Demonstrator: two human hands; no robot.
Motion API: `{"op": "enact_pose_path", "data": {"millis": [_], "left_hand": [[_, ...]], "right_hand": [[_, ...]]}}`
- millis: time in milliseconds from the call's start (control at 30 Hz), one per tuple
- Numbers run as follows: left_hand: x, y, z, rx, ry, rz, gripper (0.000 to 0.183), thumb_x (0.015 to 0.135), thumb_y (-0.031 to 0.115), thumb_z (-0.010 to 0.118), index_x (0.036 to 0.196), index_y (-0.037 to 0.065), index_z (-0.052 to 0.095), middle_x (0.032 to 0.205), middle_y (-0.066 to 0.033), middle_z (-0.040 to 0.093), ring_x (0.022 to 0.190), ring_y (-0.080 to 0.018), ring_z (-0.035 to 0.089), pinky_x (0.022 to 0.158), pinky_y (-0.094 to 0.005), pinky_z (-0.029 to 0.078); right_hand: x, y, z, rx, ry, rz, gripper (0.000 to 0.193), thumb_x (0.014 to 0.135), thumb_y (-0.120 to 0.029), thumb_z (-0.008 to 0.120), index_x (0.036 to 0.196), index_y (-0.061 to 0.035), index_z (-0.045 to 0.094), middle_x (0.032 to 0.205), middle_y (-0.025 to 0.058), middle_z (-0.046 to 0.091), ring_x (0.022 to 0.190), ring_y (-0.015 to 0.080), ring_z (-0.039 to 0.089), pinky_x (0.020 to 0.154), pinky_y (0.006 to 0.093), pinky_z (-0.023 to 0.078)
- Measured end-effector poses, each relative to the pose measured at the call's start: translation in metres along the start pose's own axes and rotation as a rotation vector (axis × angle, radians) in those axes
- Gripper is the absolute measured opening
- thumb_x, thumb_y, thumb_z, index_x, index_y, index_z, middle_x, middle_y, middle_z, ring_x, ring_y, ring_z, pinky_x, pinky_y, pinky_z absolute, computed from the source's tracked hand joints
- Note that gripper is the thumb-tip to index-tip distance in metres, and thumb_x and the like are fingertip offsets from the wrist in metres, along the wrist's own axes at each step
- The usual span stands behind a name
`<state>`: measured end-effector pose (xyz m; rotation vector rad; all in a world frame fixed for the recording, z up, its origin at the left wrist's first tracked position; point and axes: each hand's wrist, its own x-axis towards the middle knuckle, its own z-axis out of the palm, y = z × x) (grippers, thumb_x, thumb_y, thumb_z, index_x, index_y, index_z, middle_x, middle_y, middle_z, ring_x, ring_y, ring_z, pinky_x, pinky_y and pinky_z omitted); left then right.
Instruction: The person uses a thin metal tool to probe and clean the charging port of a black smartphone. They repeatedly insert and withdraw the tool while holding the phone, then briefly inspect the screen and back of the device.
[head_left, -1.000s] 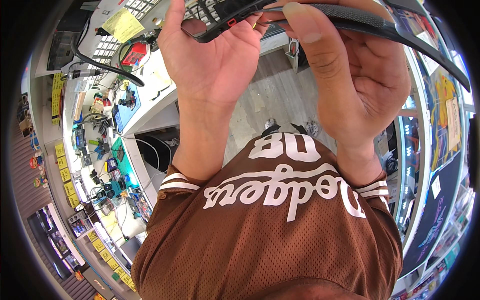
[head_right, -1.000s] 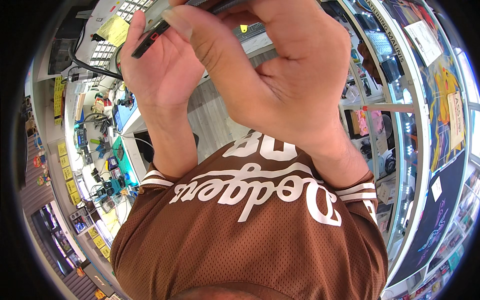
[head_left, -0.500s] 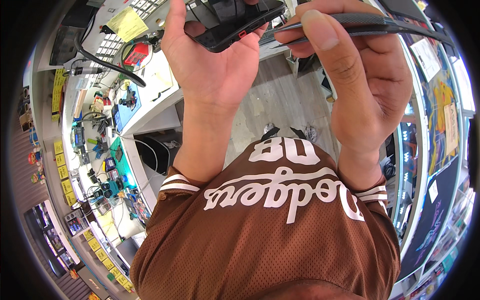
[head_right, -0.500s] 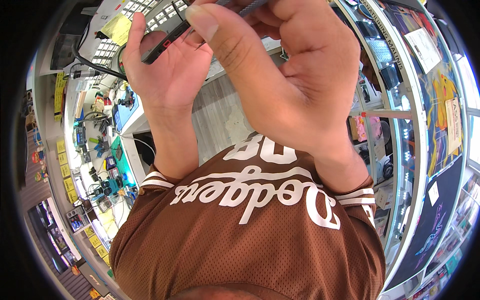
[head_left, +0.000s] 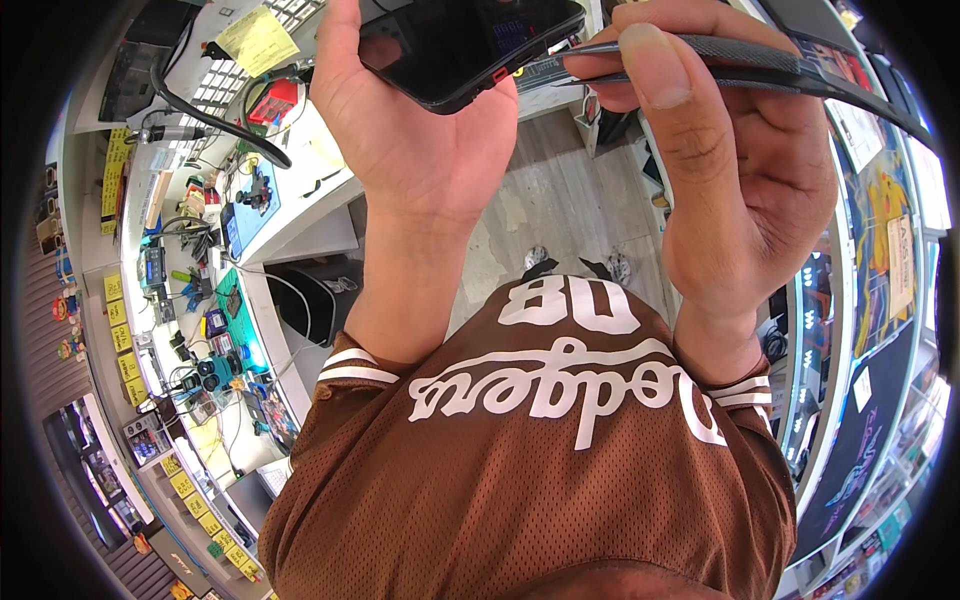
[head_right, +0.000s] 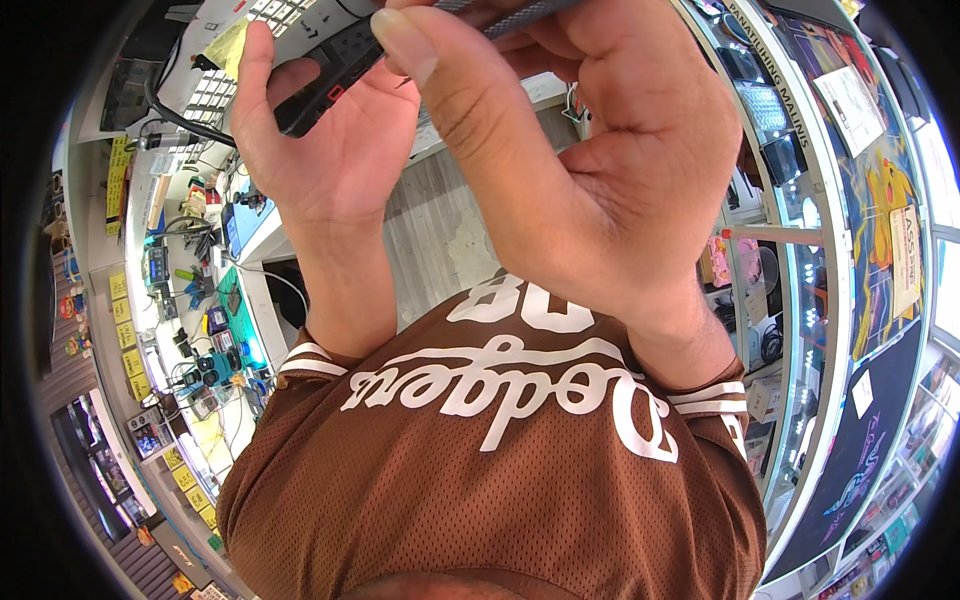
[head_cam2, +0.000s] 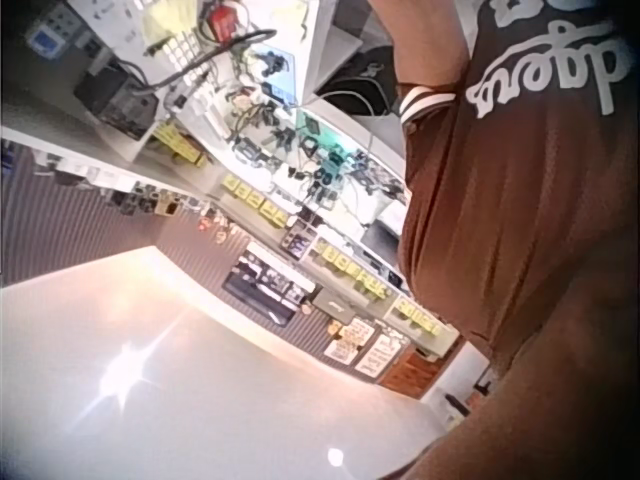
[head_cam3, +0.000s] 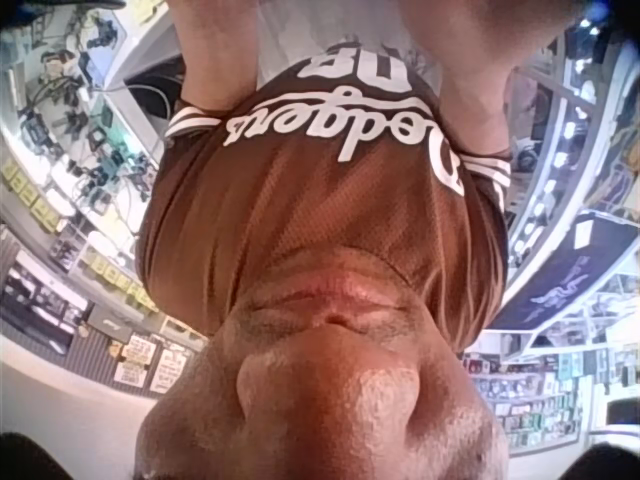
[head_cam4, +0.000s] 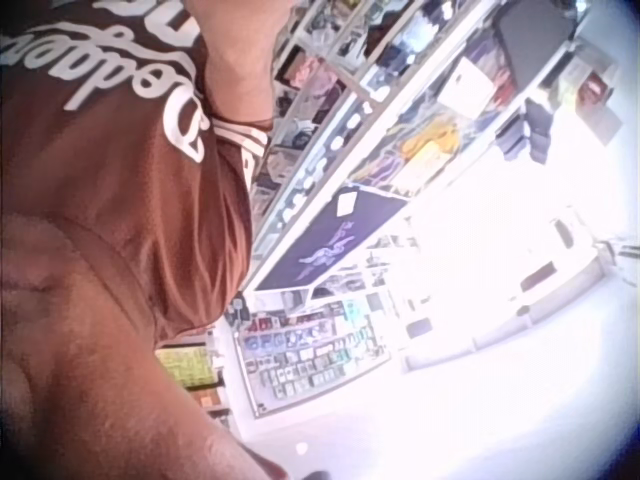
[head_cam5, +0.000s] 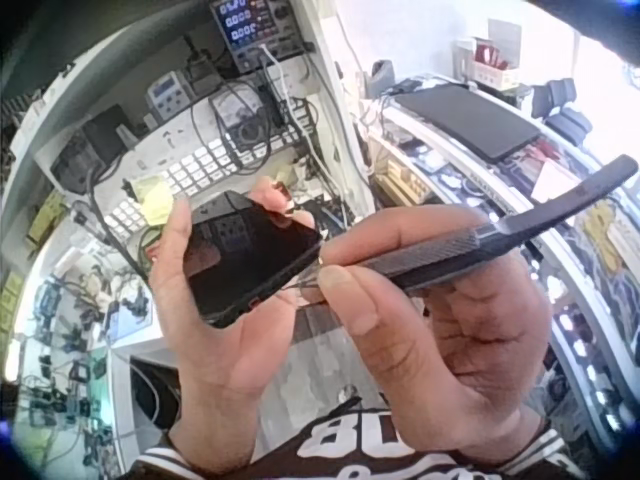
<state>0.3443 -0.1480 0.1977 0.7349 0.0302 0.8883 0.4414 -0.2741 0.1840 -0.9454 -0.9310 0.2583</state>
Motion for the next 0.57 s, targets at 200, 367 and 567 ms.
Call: {"op": "enact_pose_path", "data": {"millis": [200,367,567], "left_hand": [[0.000,-0.001,0.006,0.010,0.066,0.025,0.052,0.111,0.040,0.038,0.112,-0.004,0.066,0.106,-0.0161,0.070,0.101,-0.0291,0.065,0.100,-0.0436,0.049],[0.000,0.000,0.001,0.042,0.031,0.052,0.054,0.111,0.040,0.036,0.113,-0.005,0.067,0.106,-0.0170,0.070,0.100,-0.0311,0.066,0.099,-0.0450,0.050],[0.001,0.000,-0.003,0.020,-0.014,0.043,0.056,0.111,0.041,0.036,0.113,-0.005,0.067,0.106,-0.0182,0.070,0.100,-0.0325,0.067,0.098,-0.0458,0.051]], "right_hand": [[0.002,0.015,0.000,-0.014,0.008,-0.188,0.015,0.097,0.002,0.069,0.110,0.0064,0.064,0.095,0.0108,0.070,0.079,0.0089,0.062,0.072,0.0218,0.048],[0.003,0.005,0.000,-0.108,-0.036,-0.131,0.015,0.097,0.001,0.068,0.110,0.0066,0.064,0.093,0.0127,0.071,0.077,0.0101,0.064,0.070,0.0225,0.049],[0.001,0.001,0.003,0.072,0.002,-0.003,0.016,0.098,-0.003,0.068,0.111,0.0057,0.065,0.089,0.0148,0.072,0.076,0.0122,0.068,0.068,0.0232,0.052]]}}
